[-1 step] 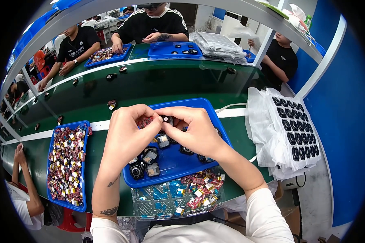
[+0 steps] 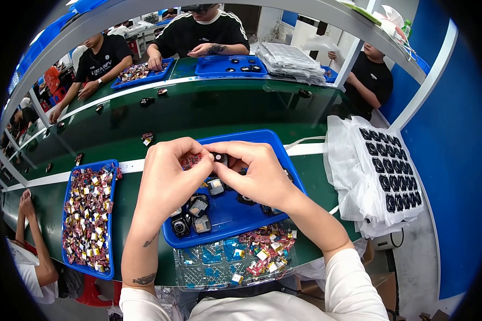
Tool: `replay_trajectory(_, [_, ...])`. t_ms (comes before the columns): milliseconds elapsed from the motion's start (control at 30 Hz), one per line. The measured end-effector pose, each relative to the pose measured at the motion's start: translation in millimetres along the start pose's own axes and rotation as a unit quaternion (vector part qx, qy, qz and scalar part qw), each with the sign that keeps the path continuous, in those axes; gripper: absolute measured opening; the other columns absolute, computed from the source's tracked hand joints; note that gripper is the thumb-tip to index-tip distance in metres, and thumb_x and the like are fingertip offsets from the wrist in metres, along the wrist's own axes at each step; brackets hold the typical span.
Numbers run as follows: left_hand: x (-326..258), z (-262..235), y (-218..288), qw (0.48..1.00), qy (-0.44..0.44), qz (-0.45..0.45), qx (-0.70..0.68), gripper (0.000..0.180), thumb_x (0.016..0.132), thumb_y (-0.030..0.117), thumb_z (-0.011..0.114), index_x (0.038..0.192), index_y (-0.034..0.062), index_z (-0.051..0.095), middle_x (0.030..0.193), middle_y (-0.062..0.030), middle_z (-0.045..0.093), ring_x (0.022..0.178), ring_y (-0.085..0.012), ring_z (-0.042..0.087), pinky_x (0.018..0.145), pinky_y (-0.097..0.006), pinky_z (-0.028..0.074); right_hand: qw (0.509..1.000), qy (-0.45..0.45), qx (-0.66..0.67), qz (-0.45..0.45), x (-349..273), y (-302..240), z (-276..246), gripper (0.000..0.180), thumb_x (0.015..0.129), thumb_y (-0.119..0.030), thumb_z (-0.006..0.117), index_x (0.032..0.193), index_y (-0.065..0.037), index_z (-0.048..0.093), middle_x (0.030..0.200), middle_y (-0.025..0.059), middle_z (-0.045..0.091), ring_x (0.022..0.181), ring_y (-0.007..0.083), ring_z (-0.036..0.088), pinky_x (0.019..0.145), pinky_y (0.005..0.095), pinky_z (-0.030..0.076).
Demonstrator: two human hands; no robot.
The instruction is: Assembling small electronic modules and components on an industrial production line.
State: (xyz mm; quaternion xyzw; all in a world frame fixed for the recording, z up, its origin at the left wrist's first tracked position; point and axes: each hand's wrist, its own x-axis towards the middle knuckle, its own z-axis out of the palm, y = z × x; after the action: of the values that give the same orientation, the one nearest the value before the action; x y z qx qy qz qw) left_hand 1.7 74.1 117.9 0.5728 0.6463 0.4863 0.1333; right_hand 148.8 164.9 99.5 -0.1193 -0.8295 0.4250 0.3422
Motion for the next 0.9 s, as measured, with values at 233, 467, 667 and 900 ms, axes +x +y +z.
replay_trajectory(233, [-2, 2, 3, 0.999, 0.030, 0.014, 0.008, 0.016, 0.076, 0.009, 0.066, 0.075, -0.0064, 0.064, 0.062, -0.0098, 0.063, 0.058, -0.0104, 0.060, 0.056, -0.024, 0.047, 0.999, 0.016, 0.034, -0.021, 0, 7, 2, 0.026, 0.087, 0.000, 0.055, 0.112, 0.003, 0.063, 0.099, 0.0137, 0.068, 0.087, 0.0143, 0.065, 0.076, 0.0256, 0.053])
replay_trajectory(467, [-1, 3, 11, 0.993, 0.034, 0.005, -0.113, 0.014, 0.078, 0.007, 0.071, 0.086, -0.0038, 0.066, 0.074, -0.0077, 0.068, 0.068, -0.0097, 0.064, 0.065, -0.023, 0.052, 0.993, 0.090, 0.073, -0.001, 1, 9, -6, 0.023, 0.088, 0.001, 0.054, 0.109, 0.003, 0.065, 0.096, 0.0102, 0.067, 0.084, 0.0112, 0.063, 0.073, 0.0223, 0.052])
replay_trajectory(667, [-2, 2, 6, 0.989, 0.014, -0.013, -0.147, 0.014, 0.079, 0.006, 0.070, 0.089, -0.0039, 0.067, 0.076, -0.0067, 0.068, 0.071, -0.0084, 0.065, 0.067, -0.022, 0.052, 0.986, 0.123, 0.108, 0.007, 4, 6, -5, 0.020, 0.087, 0.000, 0.058, 0.105, 0.002, 0.066, 0.090, 0.0069, 0.067, 0.079, 0.0083, 0.062, 0.068, 0.0203, 0.050])
replay_trajectory(900, [-3, -1, 7, 0.972, -0.037, -0.034, -0.228, 0.016, 0.081, 0.005, 0.070, 0.094, -0.0035, 0.065, 0.083, -0.0069, 0.068, 0.075, -0.0081, 0.064, 0.069, -0.019, 0.051, 0.981, 0.139, 0.135, -0.019, 4, 8, -5, 0.019, 0.085, -0.005, 0.063, 0.103, 0.001, 0.067, 0.089, 0.0098, 0.069, 0.076, 0.0100, 0.065, 0.064, 0.0216, 0.053])
